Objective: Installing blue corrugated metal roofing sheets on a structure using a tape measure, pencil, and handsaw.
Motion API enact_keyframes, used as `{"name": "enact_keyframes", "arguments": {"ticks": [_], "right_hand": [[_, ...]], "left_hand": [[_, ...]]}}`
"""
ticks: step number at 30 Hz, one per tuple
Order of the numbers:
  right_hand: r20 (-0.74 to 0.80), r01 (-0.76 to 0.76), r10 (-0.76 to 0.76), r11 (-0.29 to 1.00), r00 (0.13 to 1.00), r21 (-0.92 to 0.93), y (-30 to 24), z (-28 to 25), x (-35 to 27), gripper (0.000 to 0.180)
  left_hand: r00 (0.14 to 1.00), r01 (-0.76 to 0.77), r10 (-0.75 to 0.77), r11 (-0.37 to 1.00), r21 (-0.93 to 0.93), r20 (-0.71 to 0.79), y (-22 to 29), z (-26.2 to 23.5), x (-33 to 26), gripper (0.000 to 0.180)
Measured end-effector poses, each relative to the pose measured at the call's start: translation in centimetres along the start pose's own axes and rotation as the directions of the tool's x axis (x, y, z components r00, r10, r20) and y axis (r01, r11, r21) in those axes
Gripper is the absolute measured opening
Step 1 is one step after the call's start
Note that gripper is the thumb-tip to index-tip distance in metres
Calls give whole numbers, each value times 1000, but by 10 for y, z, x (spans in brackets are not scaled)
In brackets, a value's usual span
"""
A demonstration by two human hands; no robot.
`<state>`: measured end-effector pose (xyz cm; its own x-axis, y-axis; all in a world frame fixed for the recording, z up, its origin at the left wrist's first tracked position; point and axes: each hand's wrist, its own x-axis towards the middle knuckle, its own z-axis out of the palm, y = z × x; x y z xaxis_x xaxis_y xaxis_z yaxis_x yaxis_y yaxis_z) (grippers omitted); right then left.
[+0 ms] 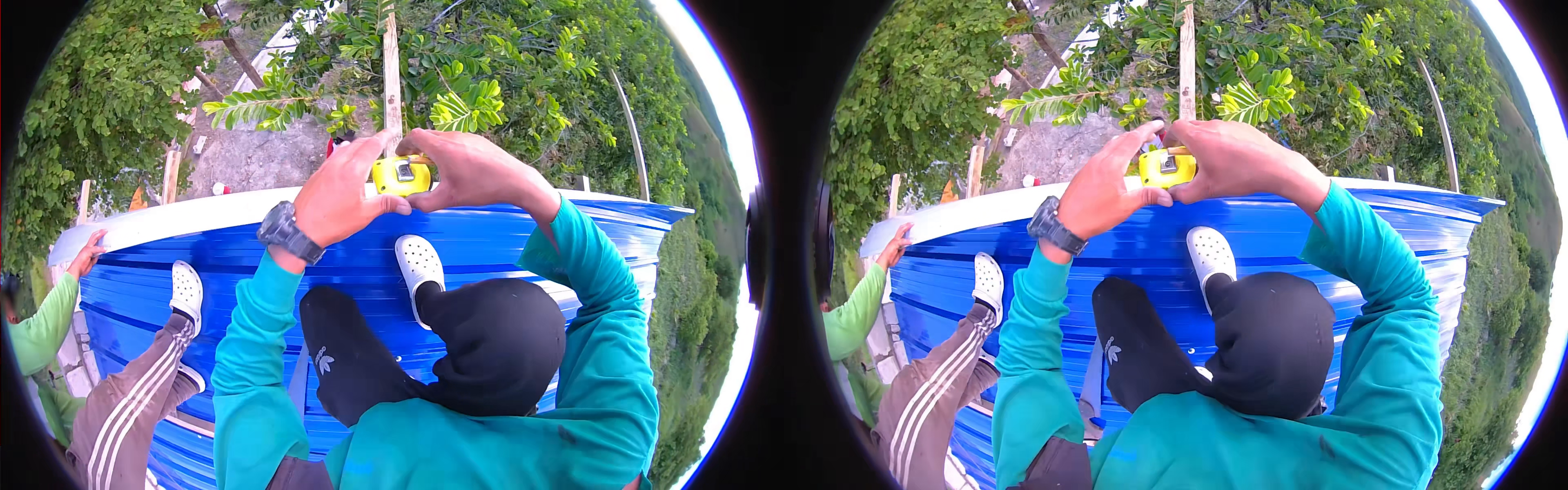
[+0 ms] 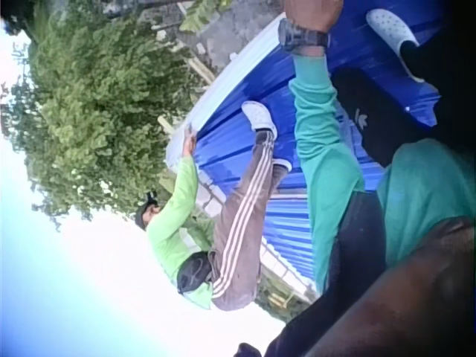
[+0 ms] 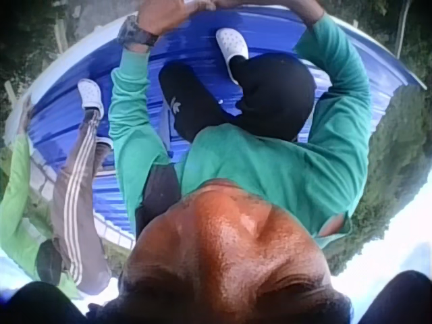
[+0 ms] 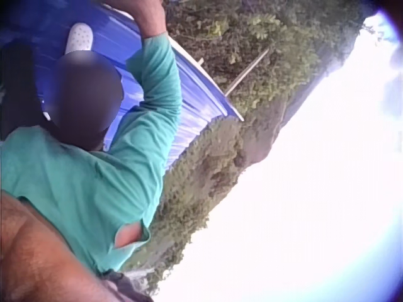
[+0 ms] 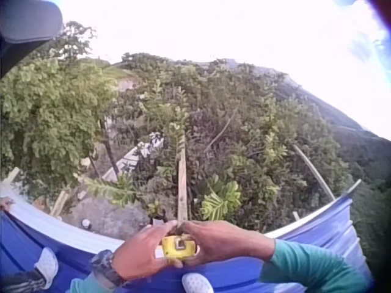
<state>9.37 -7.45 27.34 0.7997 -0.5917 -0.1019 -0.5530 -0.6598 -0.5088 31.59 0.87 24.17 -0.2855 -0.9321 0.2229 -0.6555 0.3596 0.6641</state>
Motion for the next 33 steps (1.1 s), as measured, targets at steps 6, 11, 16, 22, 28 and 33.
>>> {"name": "enact_keyframes", "arguments": {"ticks": [6,11,16,22,28,33], "right_hand": [[47,-151,143,947,989,283,77,-5,56,76],[266,-364,248,644,931,673,138,6,112,54],[349,-454,292,610,891,650,176,18,147,43],[31,-303,367,716,930,629,218,58,178,44],[381,-556,407,563,831,611,228,84,179,39],[395,-560,414,436,820,705,227,107,177,37]], "left_hand": [[945,282,-146,815,-506,292,-79,21,72,94],[897,431,-218,632,-644,385,-147,31,126,77],[839,544,-235,383,-746,492,-193,61,137,65],[768,636,-301,251,-730,566,-223,79,137,48],[744,665,-288,220,-714,604,-232,89,153,58],[678,734,-476,393,-554,560,-237,108,160,42]]}}
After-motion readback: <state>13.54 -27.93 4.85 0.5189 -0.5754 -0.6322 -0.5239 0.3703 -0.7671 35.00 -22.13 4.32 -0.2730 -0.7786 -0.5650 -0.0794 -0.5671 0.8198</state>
